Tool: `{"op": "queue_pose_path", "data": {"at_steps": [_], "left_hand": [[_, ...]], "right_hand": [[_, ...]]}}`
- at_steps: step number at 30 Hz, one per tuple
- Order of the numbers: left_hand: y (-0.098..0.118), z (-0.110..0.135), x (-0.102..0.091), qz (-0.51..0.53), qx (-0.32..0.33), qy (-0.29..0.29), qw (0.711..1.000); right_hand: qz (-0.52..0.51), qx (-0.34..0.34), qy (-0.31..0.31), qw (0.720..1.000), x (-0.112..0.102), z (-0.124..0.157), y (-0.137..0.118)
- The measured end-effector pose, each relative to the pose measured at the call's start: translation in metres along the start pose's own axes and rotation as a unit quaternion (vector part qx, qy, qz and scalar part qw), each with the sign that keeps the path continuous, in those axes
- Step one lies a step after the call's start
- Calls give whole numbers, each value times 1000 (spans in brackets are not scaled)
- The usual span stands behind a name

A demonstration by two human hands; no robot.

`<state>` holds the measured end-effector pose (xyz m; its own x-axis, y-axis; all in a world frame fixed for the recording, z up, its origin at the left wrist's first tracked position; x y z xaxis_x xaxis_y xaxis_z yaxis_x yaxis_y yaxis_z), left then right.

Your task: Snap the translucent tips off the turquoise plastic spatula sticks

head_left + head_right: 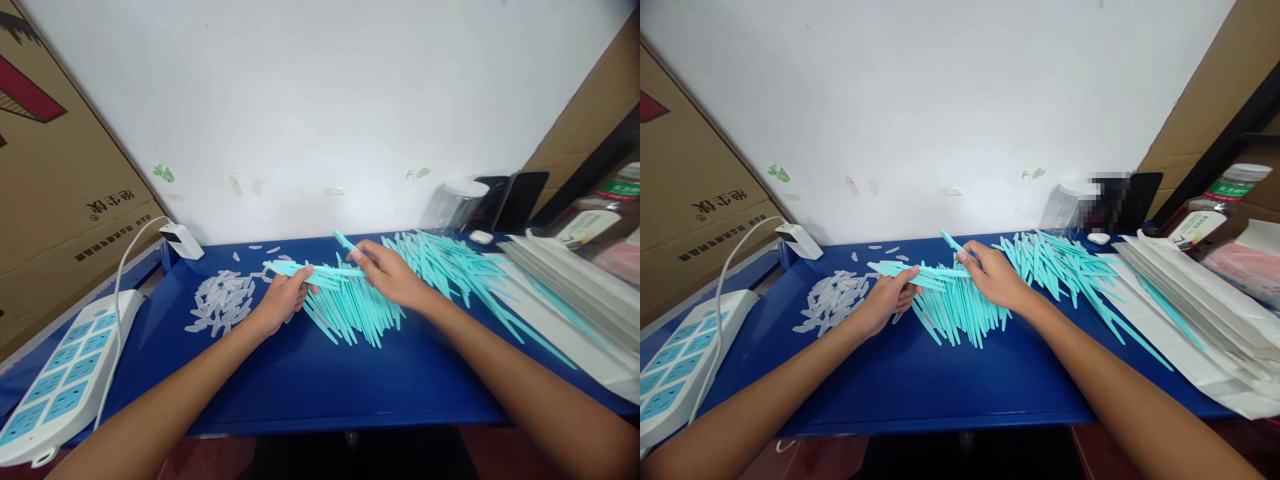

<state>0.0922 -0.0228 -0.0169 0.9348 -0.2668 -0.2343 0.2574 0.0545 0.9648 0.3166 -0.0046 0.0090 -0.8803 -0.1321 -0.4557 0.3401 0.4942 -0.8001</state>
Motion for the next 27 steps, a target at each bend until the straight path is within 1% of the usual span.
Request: {"op": "queue_pose_path", "data": {"at_steps": [2, 4, 6, 9, 12, 15, 18, 21, 25, 27], "left_hand": [[-1, -3, -7, -22, -19, 25, 999], [-2, -6, -17, -52, -51, 56, 996], [-4, -10, -27, -76, -82, 72, 991], [-7, -17, -38, -96, -107, 66, 987], [-12, -22, -45, -117, -120, 53, 984], [-13, -24, -47, -131, -118, 46, 983], [-9, -22, -45, -141, -98, 40, 984], [-2, -16, -39, -142, -67, 5, 988], [3, -8, -30, -140, -31, -91, 985], [3, -5, -28, -139, -20, -121, 983]], "right_hand": [[31, -9, -9, 999, 2, 0, 3], [52, -14, -10, 998, 2, 0, 4], [59, -11, -11, 998, 1, 0, 4], [63, -8, -13, 998, -1, 0, 4], [65, -13, -11, 998, -2, 0, 2], [75, -16, -14, 997, -3, 0, 1], [82, -16, -19, 996, -3, 0, -1], [84, -16, -20, 996, -3, 0, -2], [84, -18, -20, 996, -3, 0, -3], [78, -20, -18, 997, -3, 0, -3]]}}
Point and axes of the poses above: each hand's wrist, its own z-axis away from the middle knuckle, its own x-axis out of the palm, y = z × x, the point moved 4 cm from there along -z, towards the middle knuckle, and after that the axes turned 11 degrees about -z, right-handed, at the moved point
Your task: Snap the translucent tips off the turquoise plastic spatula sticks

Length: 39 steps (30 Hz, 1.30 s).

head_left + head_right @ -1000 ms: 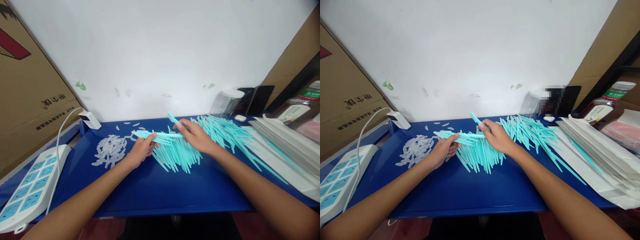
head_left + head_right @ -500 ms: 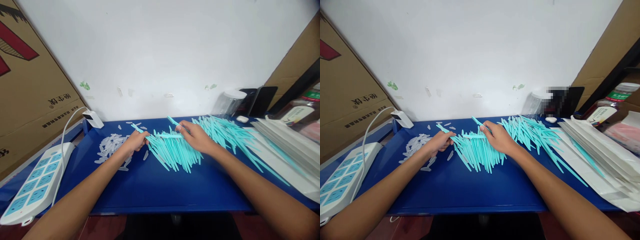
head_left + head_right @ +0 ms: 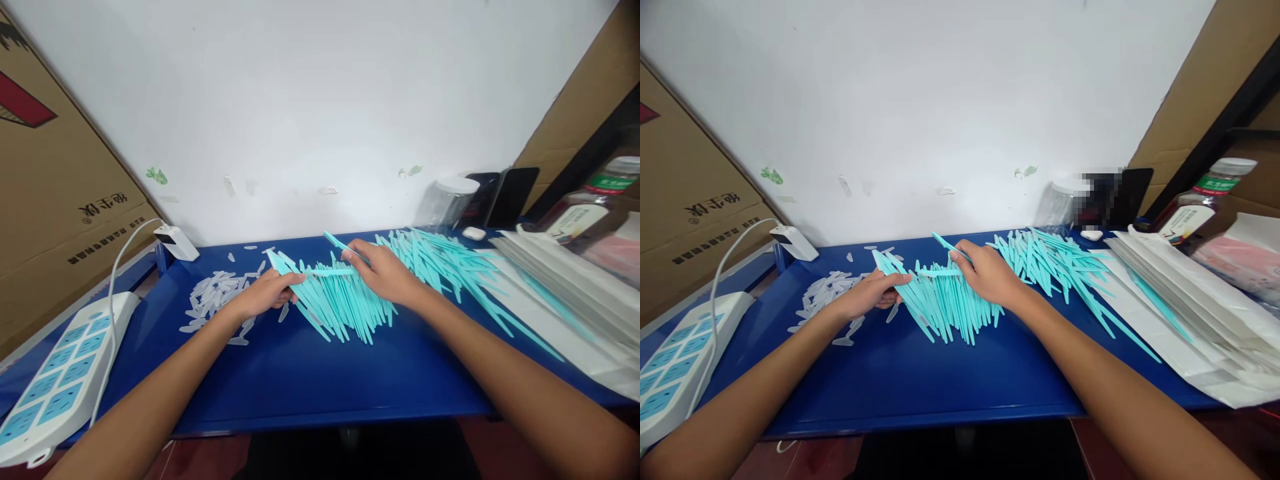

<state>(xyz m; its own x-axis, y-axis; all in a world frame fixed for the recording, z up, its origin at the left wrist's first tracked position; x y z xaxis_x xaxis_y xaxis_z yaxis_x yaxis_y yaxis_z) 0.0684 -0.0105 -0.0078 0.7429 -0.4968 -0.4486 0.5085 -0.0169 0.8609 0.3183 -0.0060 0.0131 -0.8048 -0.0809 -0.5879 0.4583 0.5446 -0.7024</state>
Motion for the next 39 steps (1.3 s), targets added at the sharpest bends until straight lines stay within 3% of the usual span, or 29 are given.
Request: {"op": "queue_pose_path", "data": {"at_steps": [12, 18, 23, 29, 39], "left_hand": [[13, 9, 21, 12, 39, 19, 999], [20, 14, 37, 0, 116, 37, 993], [21, 16, 41, -9, 132, 53, 990], [22, 11, 42, 14, 151, 28, 988], [15, 6, 34, 33, 121, 60, 990]], "right_hand": [[-134, 7, -4, 991, 4, 5, -25], [-194, 47, -92, 976, 16, 12, -39], [-199, 33, -157, 967, 22, 14, -43], [-205, 18, -141, 968, 16, 10, -37], [-217, 10, -71, 974, 10, 5, -31]]}}
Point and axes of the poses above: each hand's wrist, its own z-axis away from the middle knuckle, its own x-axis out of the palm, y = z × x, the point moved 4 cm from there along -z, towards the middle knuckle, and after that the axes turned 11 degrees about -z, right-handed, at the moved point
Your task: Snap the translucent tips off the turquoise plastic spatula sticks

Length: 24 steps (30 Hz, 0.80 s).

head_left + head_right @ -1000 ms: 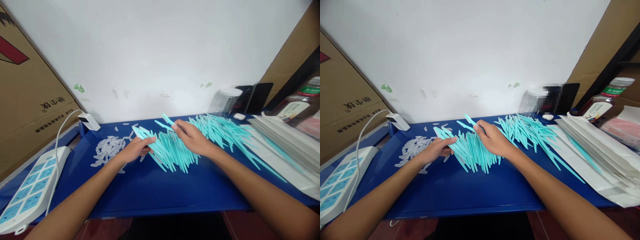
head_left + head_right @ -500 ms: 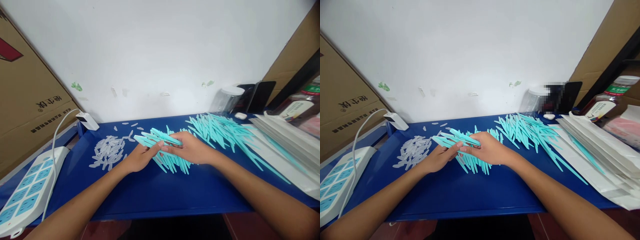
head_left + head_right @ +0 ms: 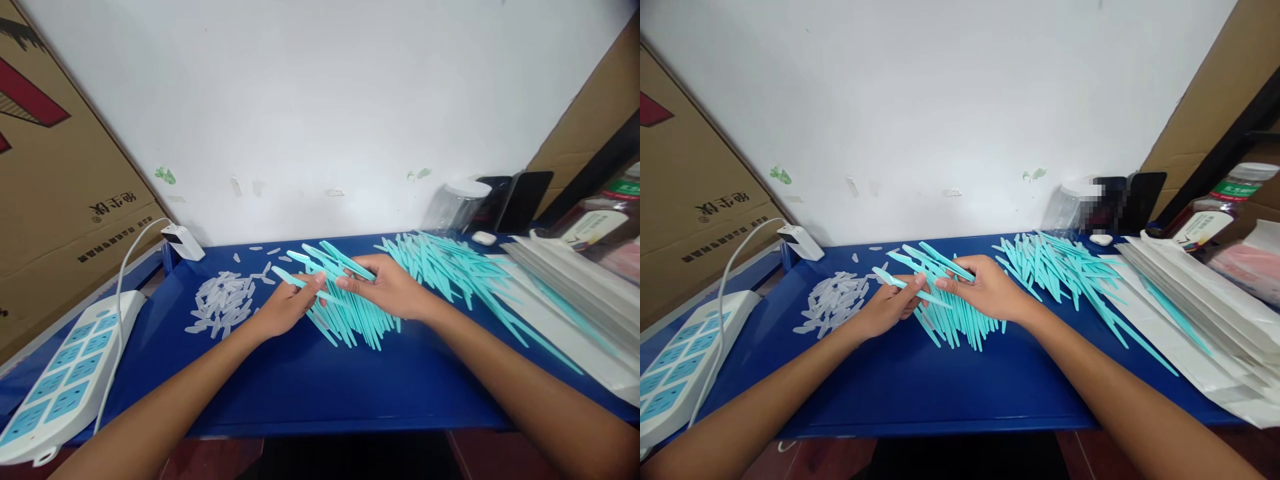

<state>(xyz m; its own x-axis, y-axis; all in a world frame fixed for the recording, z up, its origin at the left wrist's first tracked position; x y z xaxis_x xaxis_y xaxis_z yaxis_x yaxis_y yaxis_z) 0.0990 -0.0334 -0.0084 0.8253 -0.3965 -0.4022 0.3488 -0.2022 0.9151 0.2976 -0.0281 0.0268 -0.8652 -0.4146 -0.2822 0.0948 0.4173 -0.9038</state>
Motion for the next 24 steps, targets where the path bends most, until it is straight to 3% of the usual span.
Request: {"op": "queue_pose_path", "data": {"at_steps": [14, 20, 24], "left_hand": [[-6, 2, 5, 19, -22, -14, 999], [-13, -5, -2, 170, -123, -4, 978], [-15, -12, -13, 361, -161, 32, 918]], "right_hand": [[17, 26, -40, 999, 9, 4, -1], [65, -3, 21, 998, -5, 1, 5], [72, 0, 32, 997, -8, 0, 4]]}}
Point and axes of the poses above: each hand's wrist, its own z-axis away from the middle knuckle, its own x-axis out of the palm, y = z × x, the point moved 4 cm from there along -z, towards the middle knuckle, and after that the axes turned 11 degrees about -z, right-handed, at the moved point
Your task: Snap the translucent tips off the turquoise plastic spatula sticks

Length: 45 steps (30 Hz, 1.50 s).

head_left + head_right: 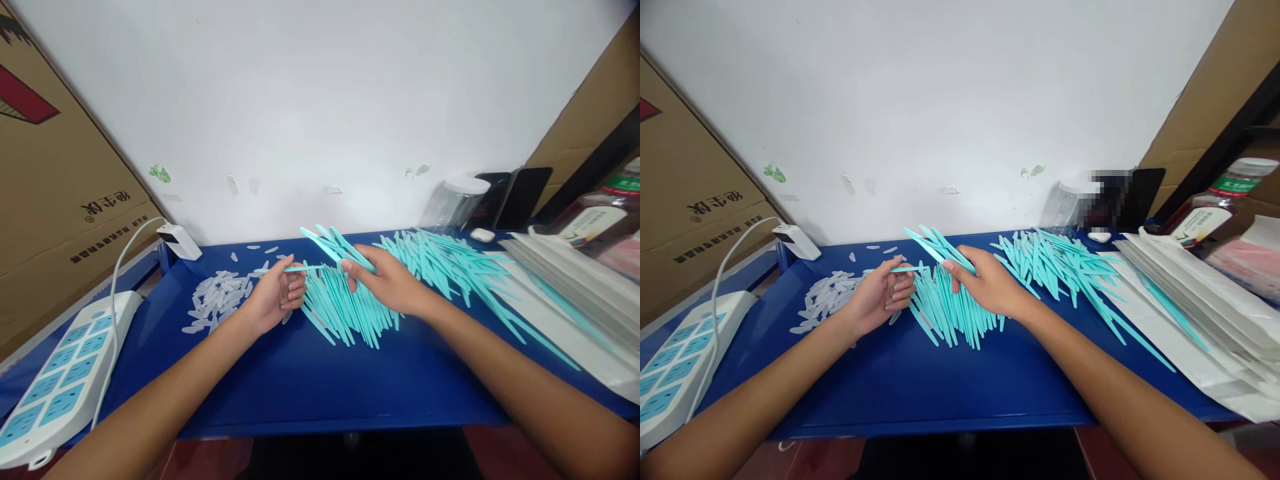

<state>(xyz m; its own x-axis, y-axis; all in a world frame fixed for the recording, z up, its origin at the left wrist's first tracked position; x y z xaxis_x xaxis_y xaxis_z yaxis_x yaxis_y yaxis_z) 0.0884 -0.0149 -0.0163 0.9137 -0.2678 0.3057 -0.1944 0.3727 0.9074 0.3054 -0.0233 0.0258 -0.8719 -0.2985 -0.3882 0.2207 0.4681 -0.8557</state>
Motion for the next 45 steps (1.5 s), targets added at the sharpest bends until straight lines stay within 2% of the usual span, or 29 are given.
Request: {"op": "queue_pose_path", "data": {"at_steps": [2, 6, 11, 13, 18, 21, 28, 33, 41, 45], "left_hand": [[4, -1, -4, 66, 4, 22, 998], [9, -2, -10, 107, 12, 68, 992], [8, -1, -21, 127, 32, 192, 972], [9, -2, -24, 139, 46, 212, 966], [13, -2, -23, 181, 61, 189, 963], [16, 1, -21, 186, 62, 176, 965], [21, 10, -6, 196, 74, 158, 965], [20, 9, -1, 192, 71, 148, 968], [13, -2, -20, 149, 90, 158, 972], [13, -6, -35, 60, 90, 193, 975]], "right_hand": [[-8, 10, -10, 1000, 2, 0, 0], [0, 19, -23, 1000, 7, 1, 1], [-15, 4, -42, 999, 5, 1, -3], [-25, 11, -68, 997, 5, 2, -6], [-22, 58, -121, 991, 9, 5, -4], [-11, 61, -135, 989, 12, 5, -1], [14, 43, -131, 990, 20, 7, -2], [72, 12, -103, 992, 25, 8, -3], [93, 7, -70, 993, 11, 6, -1], [75, 19, -105, 991, 8, 6, -3]]}}
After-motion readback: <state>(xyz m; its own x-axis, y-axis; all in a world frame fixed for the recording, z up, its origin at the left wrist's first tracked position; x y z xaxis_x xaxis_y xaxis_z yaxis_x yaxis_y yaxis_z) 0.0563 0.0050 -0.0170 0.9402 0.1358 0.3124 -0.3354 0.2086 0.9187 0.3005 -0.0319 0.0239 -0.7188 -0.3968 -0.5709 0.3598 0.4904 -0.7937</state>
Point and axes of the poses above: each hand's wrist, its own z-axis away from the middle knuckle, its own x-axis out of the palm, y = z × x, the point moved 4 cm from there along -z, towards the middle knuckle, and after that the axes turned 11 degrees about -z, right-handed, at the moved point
